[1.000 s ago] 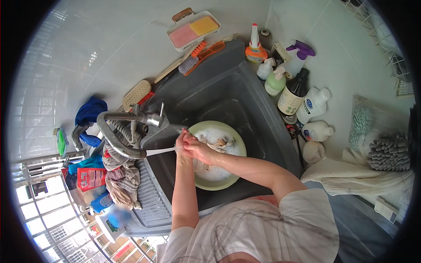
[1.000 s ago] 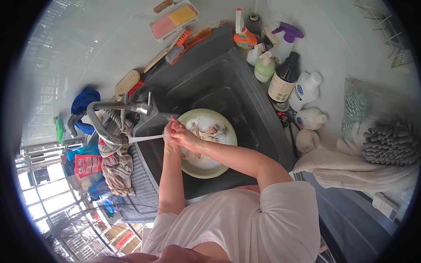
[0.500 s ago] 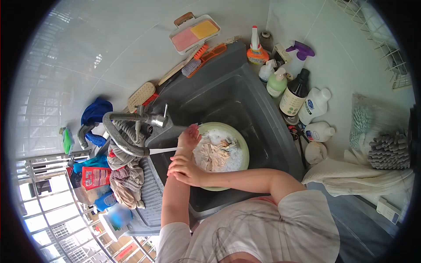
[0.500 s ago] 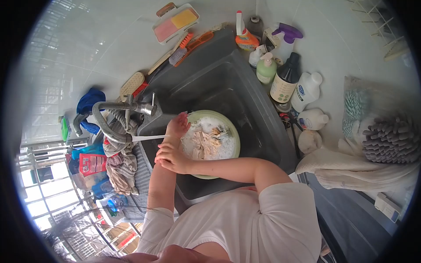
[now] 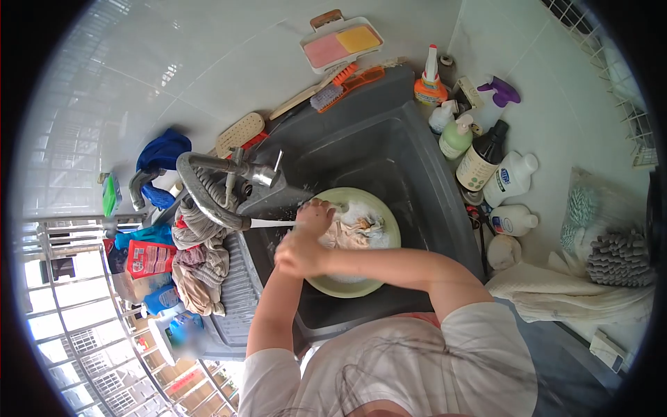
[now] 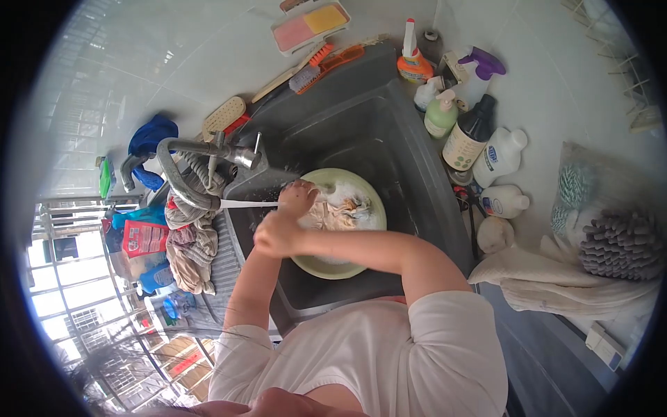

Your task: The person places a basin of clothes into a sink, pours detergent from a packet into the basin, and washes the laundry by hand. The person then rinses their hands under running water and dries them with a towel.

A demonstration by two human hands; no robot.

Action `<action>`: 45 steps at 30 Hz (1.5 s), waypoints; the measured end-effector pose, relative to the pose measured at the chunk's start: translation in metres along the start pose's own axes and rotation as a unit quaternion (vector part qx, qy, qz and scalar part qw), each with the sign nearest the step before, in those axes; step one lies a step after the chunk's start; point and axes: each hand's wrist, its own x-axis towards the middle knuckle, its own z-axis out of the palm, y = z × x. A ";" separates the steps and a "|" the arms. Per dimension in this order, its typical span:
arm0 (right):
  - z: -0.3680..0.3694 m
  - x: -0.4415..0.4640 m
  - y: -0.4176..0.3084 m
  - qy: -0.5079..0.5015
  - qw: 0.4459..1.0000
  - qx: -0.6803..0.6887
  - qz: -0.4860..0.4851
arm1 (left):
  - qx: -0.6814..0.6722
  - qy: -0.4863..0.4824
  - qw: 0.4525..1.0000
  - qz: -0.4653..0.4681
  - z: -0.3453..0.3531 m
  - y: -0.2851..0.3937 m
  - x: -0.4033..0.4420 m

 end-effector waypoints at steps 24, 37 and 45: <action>0.010 0.006 0.044 -0.007 0.985 -0.009 -0.170 | -0.264 0.278 0.923 0.014 0.010 -0.053 -0.054; 0.062 0.052 0.135 -0.180 0.777 0.356 0.487 | -0.867 0.188 0.459 -0.058 -0.017 0.057 -0.084; 0.071 0.075 0.140 -0.341 0.710 0.348 0.507 | -0.887 0.108 0.415 -0.172 -0.043 0.063 -0.073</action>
